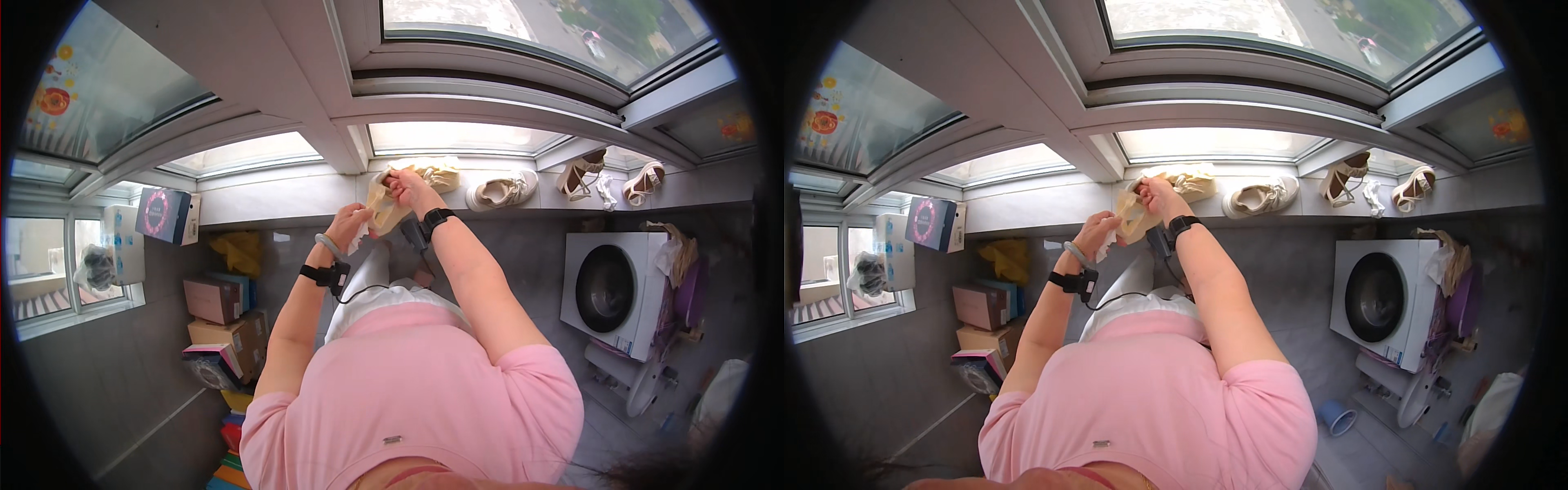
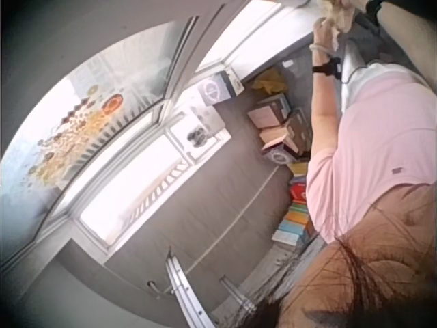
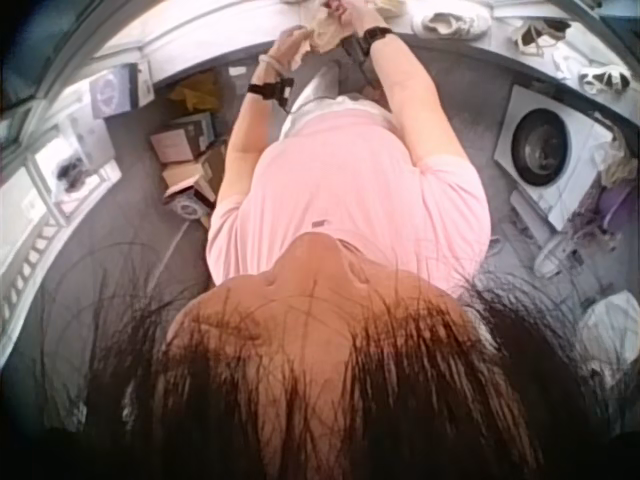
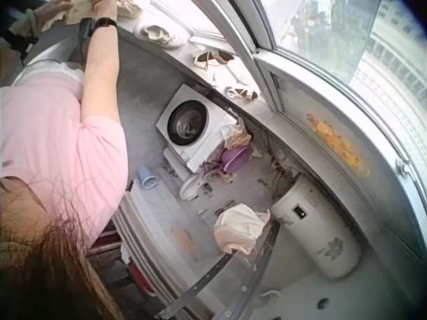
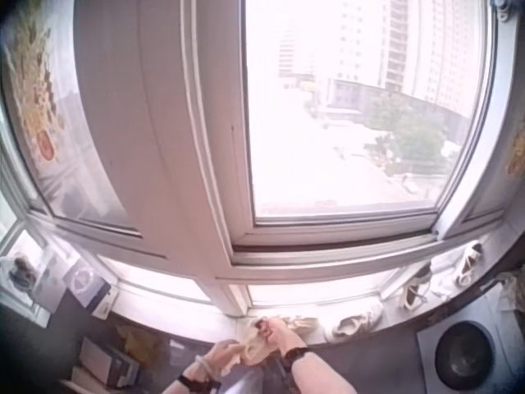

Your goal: The person cleans a white power strip with a tissue, then moves to a balcony area to wipe the window sill. They proceed to clean several pairs of shoes, including beige flats and white sneakers, using a tissue. Finally, the person places the cleaned white sneakers into a shoebox and closes the lid.

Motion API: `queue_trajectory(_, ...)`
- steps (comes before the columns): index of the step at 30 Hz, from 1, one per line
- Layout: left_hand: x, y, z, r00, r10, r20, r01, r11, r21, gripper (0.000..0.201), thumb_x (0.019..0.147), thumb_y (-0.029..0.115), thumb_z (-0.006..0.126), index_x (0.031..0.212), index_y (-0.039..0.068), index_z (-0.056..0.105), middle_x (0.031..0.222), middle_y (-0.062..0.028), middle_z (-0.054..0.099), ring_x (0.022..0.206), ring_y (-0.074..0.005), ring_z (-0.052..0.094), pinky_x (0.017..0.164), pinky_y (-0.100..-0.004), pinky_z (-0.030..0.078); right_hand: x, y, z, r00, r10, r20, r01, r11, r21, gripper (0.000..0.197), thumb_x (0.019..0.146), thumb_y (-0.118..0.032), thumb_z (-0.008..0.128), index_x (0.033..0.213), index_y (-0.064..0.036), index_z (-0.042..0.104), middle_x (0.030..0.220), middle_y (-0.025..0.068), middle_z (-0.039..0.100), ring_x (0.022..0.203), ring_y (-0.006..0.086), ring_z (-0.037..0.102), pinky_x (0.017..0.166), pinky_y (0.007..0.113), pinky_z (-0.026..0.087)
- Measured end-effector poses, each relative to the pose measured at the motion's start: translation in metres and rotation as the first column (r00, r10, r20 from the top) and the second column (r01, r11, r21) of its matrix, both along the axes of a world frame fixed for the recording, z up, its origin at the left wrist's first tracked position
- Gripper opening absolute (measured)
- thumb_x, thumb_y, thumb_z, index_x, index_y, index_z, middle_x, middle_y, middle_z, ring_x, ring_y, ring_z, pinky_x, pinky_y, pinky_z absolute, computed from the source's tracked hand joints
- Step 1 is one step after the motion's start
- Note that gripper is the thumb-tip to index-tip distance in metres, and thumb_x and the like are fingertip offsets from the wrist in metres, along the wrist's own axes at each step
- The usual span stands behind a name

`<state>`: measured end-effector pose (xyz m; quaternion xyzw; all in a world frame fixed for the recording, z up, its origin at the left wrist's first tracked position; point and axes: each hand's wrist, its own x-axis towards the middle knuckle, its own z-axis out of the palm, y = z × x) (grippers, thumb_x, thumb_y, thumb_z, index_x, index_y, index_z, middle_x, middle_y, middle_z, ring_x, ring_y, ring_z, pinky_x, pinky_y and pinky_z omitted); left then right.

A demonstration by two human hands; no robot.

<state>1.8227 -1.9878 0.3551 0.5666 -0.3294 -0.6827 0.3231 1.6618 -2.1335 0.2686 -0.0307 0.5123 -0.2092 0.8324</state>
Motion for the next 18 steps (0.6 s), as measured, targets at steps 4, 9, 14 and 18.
queue_trajectory(4,-0.003,-0.004,0.031,0.998,-0.047,-0.043,0.047,0.999,0.005,0.03,0.092,0.032,0.054,0.104,0.005,0.054,0.08,-0.0083,0.066,0.062,-0.0113,0.065,0.042,-0.0213,0.042,-0.005,0.02,0.047,0.929,0.216,-0.3,-0.303,0.909,-0.286,0.03,0.094,-0.021,0.051,0.123,-0.02,0.057,0.089,-0.0001,0.059,0.053,0.005,0.045,0.041,0.019,0.029)
queue_trajectory(9,-0.012,-0.023,0.058,0.985,-0.035,-0.168,0.019,0.995,-0.098,0.027,0.093,0.033,0.052,0.103,0.008,0.054,0.075,-0.0079,0.066,0.059,-0.009,0.063,0.04,-0.0189,0.04,-0.044,0.046,0.051,0.711,0.257,-0.655,-0.679,0.495,-0.542,0.029,0.092,-0.024,0.049,0.115,-0.015,0.064,0.093,0.0064,0.067,0.067,0.0172,0.062,0.054,0.029,0.047)
queue_trajectory(14,-0.028,-0.035,0.065,0.962,-0.115,-0.248,0.068,0.979,-0.19,0.027,0.095,0.034,0.052,0.103,0.008,0.053,0.077,-0.0068,0.066,0.061,-0.0074,0.063,0.039,-0.0167,0.039,-0.091,0.09,0.1,0.322,0.047,-0.946,-0.915,0.271,-0.298,0.044,0.091,-0.044,0.047,0.099,-0.0072,0.07,0.093,0.0163,0.069,0.086,0.0332,0.066,0.077,0.039,0.05)
queue_trajectory(18,-0.045,-0.049,0.067,0.932,-0.18,-0.316,0.101,0.963,-0.251,0.028,0.095,0.033,0.054,0.106,0.007,0.053,0.089,-0.0067,0.066,0.065,-0.009,0.066,0.04,-0.0168,0.039,-0.135,0.111,0.123,0.467,0.077,-0.881,-0.838,0.358,-0.412,0.048,0.091,-0.047,0.052,0.089,-0.0024,0.069,0.076,0.0174,0.065,0.07,0.0306,0.061,0.068,0.038,0.048)
